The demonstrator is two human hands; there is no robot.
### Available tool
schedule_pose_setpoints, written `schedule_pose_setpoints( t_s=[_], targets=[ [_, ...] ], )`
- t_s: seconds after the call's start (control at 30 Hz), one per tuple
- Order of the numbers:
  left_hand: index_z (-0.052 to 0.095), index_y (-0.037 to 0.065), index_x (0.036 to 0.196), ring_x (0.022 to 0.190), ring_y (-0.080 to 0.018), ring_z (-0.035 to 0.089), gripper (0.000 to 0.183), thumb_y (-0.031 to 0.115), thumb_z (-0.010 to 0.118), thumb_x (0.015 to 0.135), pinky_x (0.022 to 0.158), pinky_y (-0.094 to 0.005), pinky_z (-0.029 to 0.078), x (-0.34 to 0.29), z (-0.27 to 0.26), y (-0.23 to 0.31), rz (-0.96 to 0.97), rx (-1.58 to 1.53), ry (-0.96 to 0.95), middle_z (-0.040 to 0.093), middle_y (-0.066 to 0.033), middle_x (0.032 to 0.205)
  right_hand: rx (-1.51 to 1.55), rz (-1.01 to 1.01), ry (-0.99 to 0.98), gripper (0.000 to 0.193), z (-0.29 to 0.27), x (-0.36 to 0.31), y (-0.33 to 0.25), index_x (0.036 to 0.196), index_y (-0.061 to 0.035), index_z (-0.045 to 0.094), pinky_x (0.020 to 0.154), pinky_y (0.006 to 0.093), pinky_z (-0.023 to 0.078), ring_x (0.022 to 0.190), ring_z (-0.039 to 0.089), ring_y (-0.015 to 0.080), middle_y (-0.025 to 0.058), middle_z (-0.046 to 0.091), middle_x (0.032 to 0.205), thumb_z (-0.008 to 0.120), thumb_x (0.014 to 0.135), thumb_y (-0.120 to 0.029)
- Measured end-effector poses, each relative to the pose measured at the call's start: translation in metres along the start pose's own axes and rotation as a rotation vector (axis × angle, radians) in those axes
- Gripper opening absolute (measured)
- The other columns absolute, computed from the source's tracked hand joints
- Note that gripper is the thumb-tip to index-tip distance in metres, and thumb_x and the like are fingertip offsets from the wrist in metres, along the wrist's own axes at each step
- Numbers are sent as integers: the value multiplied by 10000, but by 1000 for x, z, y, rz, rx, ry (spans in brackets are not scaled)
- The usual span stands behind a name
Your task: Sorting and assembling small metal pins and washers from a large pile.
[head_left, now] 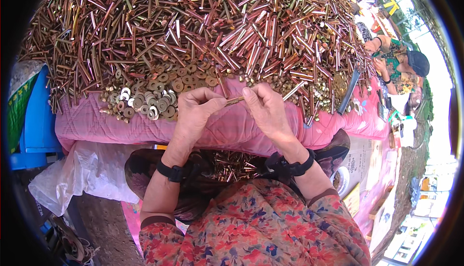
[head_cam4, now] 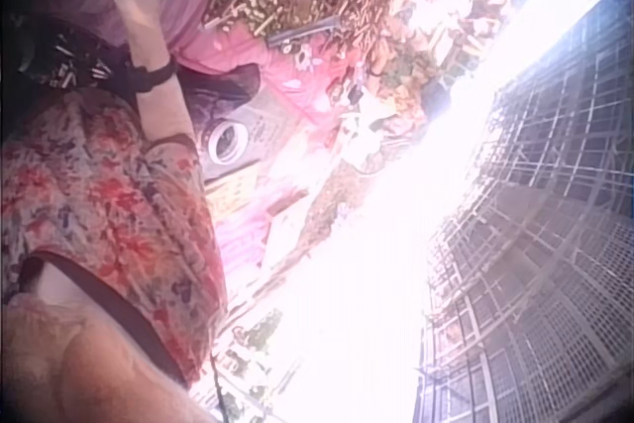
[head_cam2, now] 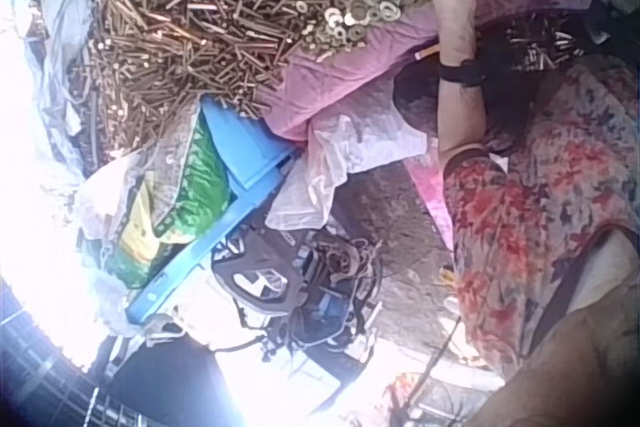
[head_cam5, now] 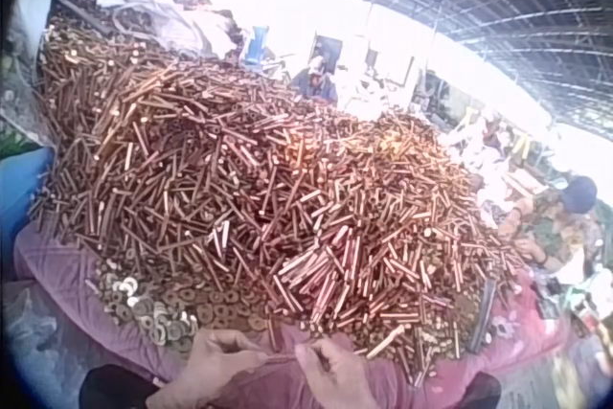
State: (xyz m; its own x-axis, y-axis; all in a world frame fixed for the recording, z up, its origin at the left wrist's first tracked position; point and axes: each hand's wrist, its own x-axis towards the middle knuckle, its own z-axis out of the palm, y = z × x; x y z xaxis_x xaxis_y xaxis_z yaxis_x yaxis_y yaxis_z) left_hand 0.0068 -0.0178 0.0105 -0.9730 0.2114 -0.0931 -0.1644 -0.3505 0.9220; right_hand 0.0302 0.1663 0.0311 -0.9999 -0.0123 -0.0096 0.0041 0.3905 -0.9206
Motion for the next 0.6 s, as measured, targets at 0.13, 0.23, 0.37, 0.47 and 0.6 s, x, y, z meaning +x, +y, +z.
schedule_pose_setpoints(
  t_s=[0.13, 0.23, 0.37, 0.47, 0.6],
  targets=[
    [647, 20, 738, 509, -29, 482, 39, 20, 686, 731, 463, -148, 334, 1, 0, 4, -46, -19, 6, 575, 15, 607, 210, -35, -44, 198, -2, 4, -2, 851, 10, 571, 539, 252, 387, 594, 460, 70, 12, 529, 665, 602, 888, -182],
    [664, 13, 722, 546, -50, 497, 21, 27, 676, 732, 532, -185, 372, 0, 1, 7, -75, -50, -28, 597, -2, 621, -105, -576, 132, 267, -3, 6, -5, 821, -2, 566, 533, 219, 410, 571, 499, 76, 14, 525, 629, 566, 912, -253],
    [648, 23, 742, 515, -38, 496, 37, 20, 683, 735, 479, -148, 369, 1, -6, 0, -114, -12, 8, 594, 3, 629, -141, -198, -66, 260, -10, 5, -7, 863, 1, 592, 568, 232, 428, 634, 540, 91, 39, 563, 691, 591, 891, -258],
    [646, 19, 739, 520, -42, 503, 37, 14, 682, 735, 490, -148, 387, 0, -2, 2, -64, -14, -52, 597, -1, 631, -23, 81, -206, 286, -14, 5, -9, 861, -2, 593, 581, 237, 430, 656, 546, 96, 43, 577, 703, 583, 891, -286],
    [642, 13, 735, 490, -36, 470, 42, 9, 684, 733, 444, -154, 325, 0, 1, 4, -96, -61, -46, 582, -7, 612, -111, -381, 56, 374, -1, -2, -10, 742, 3, 545, 538, 282, 406, 557, 497, 141, 67, 505, 580, 554, 903, -334]
  ],
)
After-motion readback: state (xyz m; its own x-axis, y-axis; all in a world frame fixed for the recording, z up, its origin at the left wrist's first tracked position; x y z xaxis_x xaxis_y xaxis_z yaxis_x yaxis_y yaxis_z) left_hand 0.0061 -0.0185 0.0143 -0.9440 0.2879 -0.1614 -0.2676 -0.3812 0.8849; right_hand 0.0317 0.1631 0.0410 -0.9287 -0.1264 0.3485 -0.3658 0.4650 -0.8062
